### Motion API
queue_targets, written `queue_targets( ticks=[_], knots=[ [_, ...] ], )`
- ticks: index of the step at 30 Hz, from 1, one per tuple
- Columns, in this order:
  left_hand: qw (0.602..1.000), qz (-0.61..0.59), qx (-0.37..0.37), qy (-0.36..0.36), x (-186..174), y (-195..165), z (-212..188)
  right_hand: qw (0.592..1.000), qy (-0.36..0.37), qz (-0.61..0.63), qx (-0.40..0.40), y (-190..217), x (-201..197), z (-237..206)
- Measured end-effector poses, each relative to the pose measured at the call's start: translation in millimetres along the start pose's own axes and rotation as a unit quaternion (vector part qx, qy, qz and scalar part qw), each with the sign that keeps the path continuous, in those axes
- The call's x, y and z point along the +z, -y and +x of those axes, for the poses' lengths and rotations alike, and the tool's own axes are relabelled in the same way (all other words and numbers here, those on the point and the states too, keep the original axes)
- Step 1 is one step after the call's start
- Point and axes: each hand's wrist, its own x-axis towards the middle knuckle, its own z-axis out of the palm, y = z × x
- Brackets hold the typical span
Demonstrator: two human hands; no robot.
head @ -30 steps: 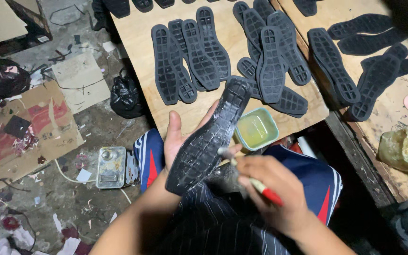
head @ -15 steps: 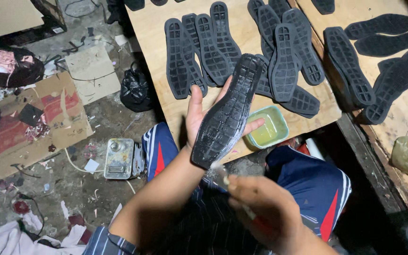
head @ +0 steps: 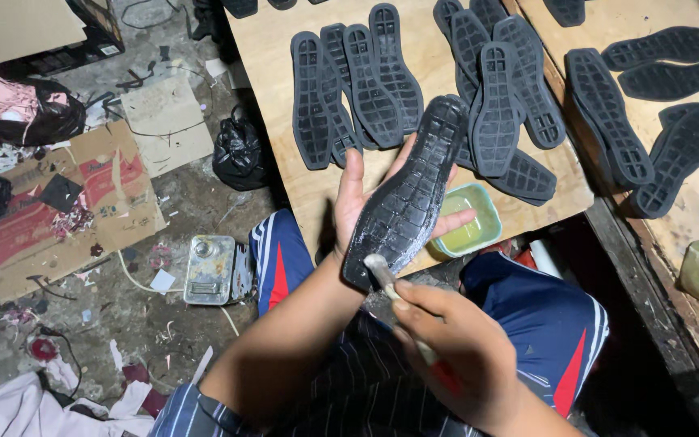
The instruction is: The person holds a black rubber shoe sole in one hand and uses a brush to spread yellowish adhesive over its tread surface, dipping the brush into a small container of glue. They set the coated sole on the table, pick up another sole, and repeat the brushing on several soles.
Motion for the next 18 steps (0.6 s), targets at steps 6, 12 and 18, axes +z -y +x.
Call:
queue_targets(
  ticks=[6,12,18],
  knots=[
    [0.998,0.043,-0.006,-0.034,6,5,0,0.987,0.057,0.103,0.112,-1,-8,1],
    [0.997,0.057,-0.020,-0.045,19,7,-10,0.883,0.105,-0.259,-0.377,3,0,-4],
    [0.995,0.086,-0.034,-0.034,23,5,-27,0.853,-0.121,-0.361,-0.358,35,-12,14]
  ],
)
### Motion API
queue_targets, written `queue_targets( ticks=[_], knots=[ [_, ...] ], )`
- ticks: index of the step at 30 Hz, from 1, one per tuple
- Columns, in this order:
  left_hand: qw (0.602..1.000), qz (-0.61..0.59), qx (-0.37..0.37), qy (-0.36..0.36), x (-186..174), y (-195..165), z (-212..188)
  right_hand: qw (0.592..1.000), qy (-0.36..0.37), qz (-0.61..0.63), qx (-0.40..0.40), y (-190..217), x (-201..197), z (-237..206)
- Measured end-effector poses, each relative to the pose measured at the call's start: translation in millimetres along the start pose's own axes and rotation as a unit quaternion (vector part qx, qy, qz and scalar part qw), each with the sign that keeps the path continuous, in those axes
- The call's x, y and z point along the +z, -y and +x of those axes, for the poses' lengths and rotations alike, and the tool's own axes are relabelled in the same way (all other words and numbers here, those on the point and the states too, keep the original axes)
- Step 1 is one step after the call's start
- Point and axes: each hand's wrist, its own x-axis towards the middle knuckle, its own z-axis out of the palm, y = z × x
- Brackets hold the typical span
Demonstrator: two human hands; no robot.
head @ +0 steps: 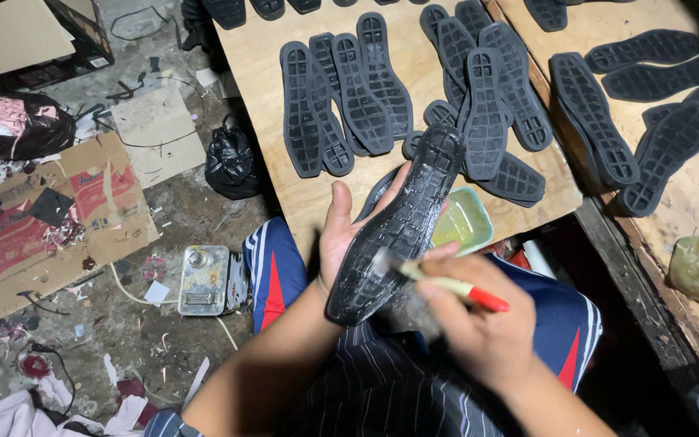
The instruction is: The person holds a black rubber shoe sole in one hand and uses a brush to spread yellowish adhesive over its tread surface, dipping the brush into a small container of glue. They set the coated sole on the table, pick up another sole, and repeat the brushing on several soles.
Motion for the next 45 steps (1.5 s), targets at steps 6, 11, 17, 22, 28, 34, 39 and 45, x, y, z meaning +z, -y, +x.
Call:
queue_targets(
  ticks=[6,11,17,22,28,34,39,45],
  knots=[
    [0.997,-0.070,-0.003,0.019,2,-1,-9,0.990,0.127,0.004,-0.068,2,0,-20],
    [0.998,0.045,-0.048,0.001,9,-5,-32,0.994,-0.012,0.036,0.099,-24,-20,1],
    [0.994,0.069,-0.085,0.020,6,-12,-53,0.984,0.015,-0.146,-0.105,-25,-22,3],
    [0.996,0.042,-0.080,-0.010,4,-17,-67,0.986,0.016,0.148,0.081,-7,-27,-23],
    [0.994,-0.015,-0.106,-0.032,10,-16,-81,0.980,-0.112,0.148,0.075,-24,-50,-26],
    [0.993,0.048,-0.105,-0.012,15,-17,-89,0.984,-0.024,0.132,0.113,-18,-39,-36],
    [0.992,0.066,-0.105,-0.022,18,-19,-93,0.968,-0.140,0.193,0.081,-37,-52,-32],
    [0.995,0.034,-0.085,-0.045,23,-21,-99,0.926,-0.288,0.122,0.211,-137,-84,-11]
  ],
)
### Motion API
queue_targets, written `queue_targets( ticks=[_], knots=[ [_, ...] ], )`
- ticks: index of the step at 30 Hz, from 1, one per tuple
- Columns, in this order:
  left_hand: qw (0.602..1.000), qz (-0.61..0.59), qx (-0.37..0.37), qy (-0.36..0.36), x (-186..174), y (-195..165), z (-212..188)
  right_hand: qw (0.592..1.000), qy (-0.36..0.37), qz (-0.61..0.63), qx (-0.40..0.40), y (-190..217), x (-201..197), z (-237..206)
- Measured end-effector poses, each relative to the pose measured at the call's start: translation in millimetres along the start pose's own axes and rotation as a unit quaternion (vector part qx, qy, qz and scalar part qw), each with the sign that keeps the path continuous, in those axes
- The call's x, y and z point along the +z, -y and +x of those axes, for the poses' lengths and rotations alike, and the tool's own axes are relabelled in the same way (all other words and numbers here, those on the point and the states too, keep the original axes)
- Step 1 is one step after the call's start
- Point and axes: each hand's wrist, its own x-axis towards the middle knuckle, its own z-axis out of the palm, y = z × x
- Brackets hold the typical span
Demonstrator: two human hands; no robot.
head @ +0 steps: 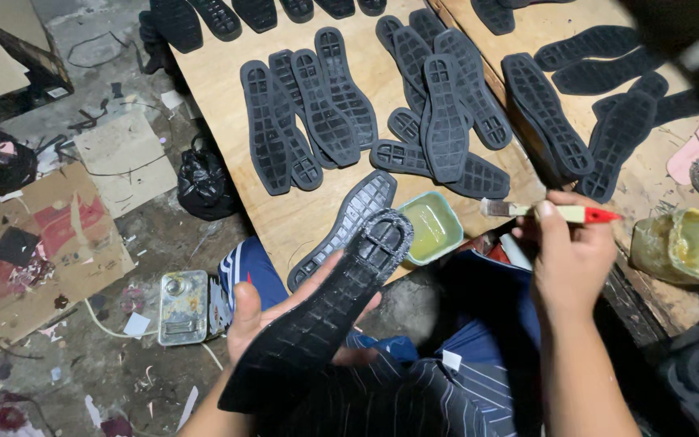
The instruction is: The person holds a black rubber shoe sole in one hand and uses a brush to spread yellowish adhesive over its tread surface, dipping the brush into a small container of glue. They set the coated sole on the table, pick up another sole, and repeat the brushing on several soles.
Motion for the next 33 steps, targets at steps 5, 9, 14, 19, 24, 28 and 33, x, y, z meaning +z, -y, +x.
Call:
queue_targets(
  ticks=[5,9,14,19,24,28,33],
  knots=[
    [0.999,-0.031,0.020,-0.011,-4,-1,1,0.986,0.053,-0.148,0.062,-75,-18,31],
    [0.999,-0.040,0.017,-0.014,-7,0,1,0.963,0.117,-0.207,0.126,-104,-22,31],
    [0.999,-0.012,0.017,-0.029,-3,1,2,0.958,0.127,-0.208,0.155,-101,-9,30],
    [0.998,0.015,0.050,-0.046,19,4,-3,0.988,0.058,-0.142,0.014,-52,-4,16],
    [0.997,-0.050,0.062,-0.001,30,-9,-1,0.978,0.122,-0.170,-0.008,2,8,-6],
    [0.992,-0.087,0.086,0.014,29,-6,3,0.911,0.250,-0.281,-0.168,6,35,-11],
    [0.982,-0.154,0.105,0.033,25,-5,-4,0.868,0.281,-0.356,-0.203,-2,59,-12]
  ],
)
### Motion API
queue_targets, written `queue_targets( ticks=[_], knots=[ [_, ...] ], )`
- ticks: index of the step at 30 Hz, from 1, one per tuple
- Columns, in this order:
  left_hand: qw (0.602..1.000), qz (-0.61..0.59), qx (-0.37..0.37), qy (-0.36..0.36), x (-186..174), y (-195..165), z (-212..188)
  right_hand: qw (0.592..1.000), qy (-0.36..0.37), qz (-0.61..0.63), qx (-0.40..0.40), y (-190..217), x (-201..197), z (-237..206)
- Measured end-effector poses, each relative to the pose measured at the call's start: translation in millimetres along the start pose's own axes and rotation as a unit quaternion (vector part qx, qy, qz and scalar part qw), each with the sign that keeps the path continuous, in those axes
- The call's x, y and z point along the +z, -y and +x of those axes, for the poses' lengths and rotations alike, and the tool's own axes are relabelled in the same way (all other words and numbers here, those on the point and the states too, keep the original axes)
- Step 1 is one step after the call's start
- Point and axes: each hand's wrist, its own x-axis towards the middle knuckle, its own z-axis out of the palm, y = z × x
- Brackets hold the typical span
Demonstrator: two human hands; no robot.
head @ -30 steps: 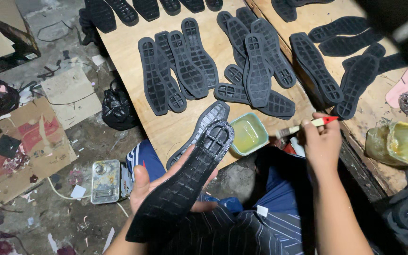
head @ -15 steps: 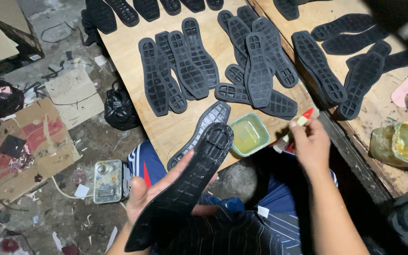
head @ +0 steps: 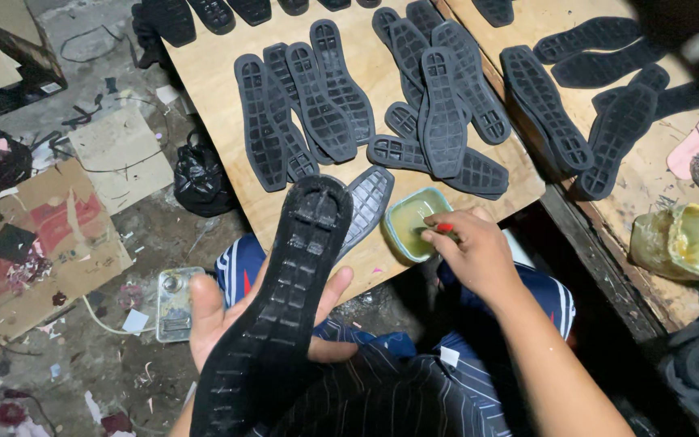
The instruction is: The person holds a black rubber shoe sole in one hand and uses a brush to spread yellowish adhesive over its tread surface, dipping the brush into a small container of glue. They set the coated sole on the table, pick up another sole, and repeat the brushing on several soles.
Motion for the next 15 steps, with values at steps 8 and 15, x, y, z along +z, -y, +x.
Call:
queue_targets(
  ticks=[8,15],
  knots=[
    [0.992,0.118,-0.001,-0.048,-8,-3,3,0.992,-0.106,0.058,-0.049,27,-32,-26],
    [0.974,0.210,-0.046,-0.071,-10,8,16,0.801,-0.032,0.526,0.285,21,-48,-47]
  ],
)
